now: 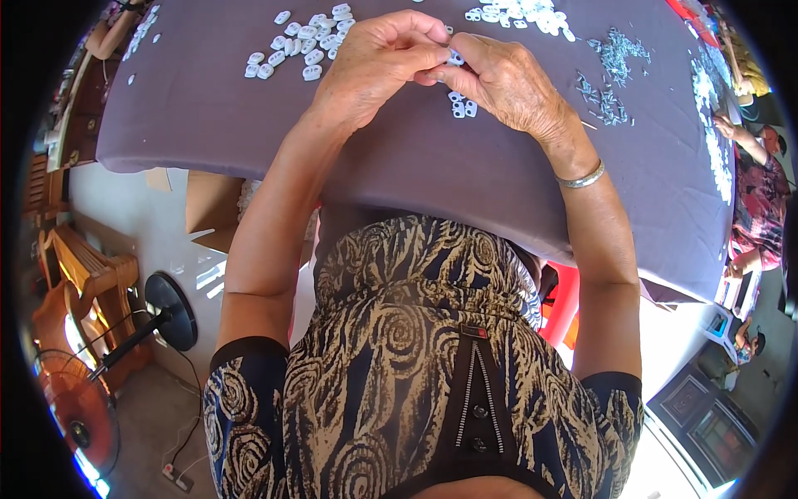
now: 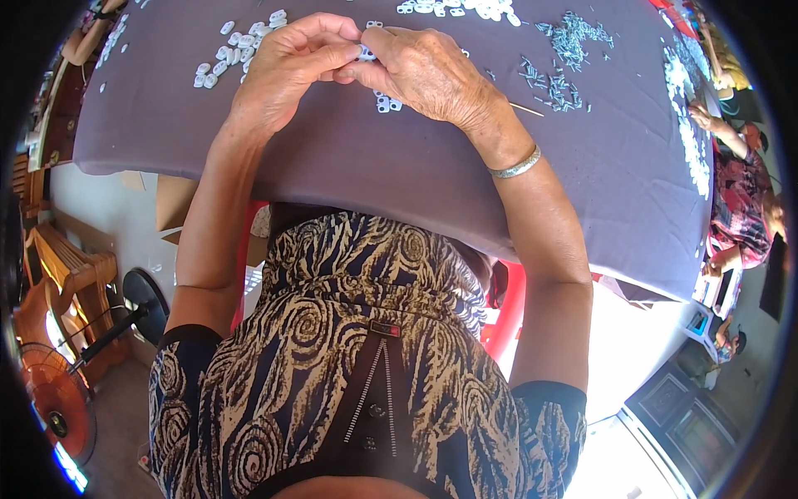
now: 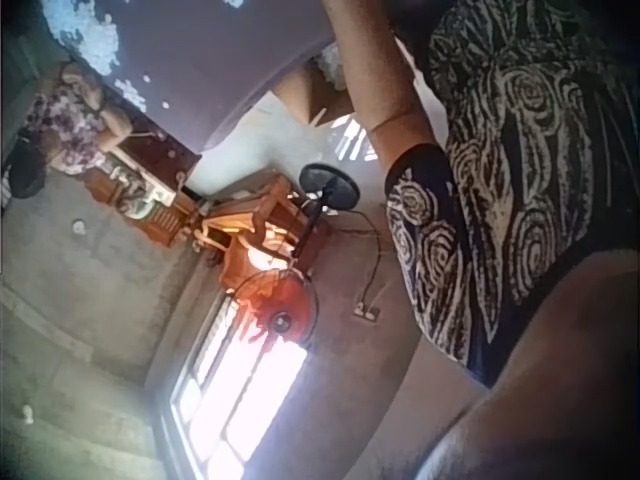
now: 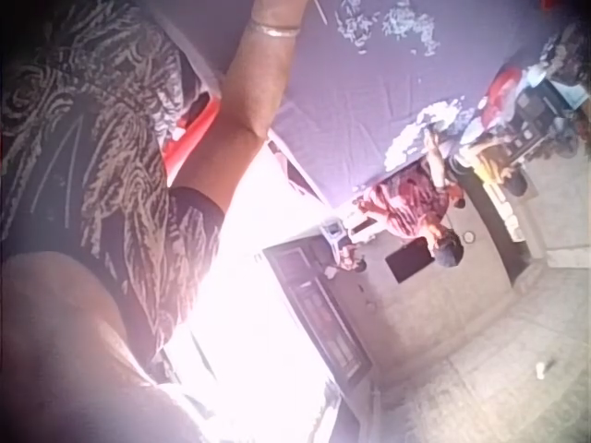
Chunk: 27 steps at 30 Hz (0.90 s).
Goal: The person inserts small metal pins into white plastic components using a needle-like tool.
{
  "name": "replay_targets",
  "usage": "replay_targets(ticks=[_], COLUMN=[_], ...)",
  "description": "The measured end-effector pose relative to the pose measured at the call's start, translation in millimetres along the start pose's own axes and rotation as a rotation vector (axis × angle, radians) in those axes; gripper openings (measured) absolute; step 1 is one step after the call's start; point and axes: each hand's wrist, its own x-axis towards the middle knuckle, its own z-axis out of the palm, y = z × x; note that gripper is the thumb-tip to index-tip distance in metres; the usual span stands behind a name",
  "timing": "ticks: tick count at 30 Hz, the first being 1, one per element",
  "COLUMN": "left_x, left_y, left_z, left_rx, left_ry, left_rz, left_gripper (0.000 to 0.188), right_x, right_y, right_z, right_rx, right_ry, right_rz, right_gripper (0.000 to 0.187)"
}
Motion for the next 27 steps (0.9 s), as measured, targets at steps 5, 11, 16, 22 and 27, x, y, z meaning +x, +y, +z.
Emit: replay_targets(ticks=[5, 11, 16, 22, 27], left_x=[0, 1, 0, -4, 3], left_y=[19, 24, 14, 1, 29], left_z=[10, 9, 8, -1, 15], left_rx=[0.053, 0.134, 0.041, 0.028, 0.044], left_ry=[0.339, 0.305, 0.354, -0.009, 0.354], left_rz=[-0.639, -0.659, -0.603, -0.003, -0.603], left_gripper=[0.009, 0.013, 0.014, 0.013, 0.013], right_x=[-2, 0, -1, -1, -1], right_y=[3, -3, -4, -3, -5], right_z=[4, 3, 4, 4, 2], right_rx=[-0.001, -0.043, -0.058, -0.072, -0.077], right_ry=[0.007, -0.014, 0.045, 0.062, 0.059], right_rz=[-0.023, -0.007, -0.016, -0.034, -0.049], right_gripper=[0.035, 0.036, 0.036, 0.036, 0.035])
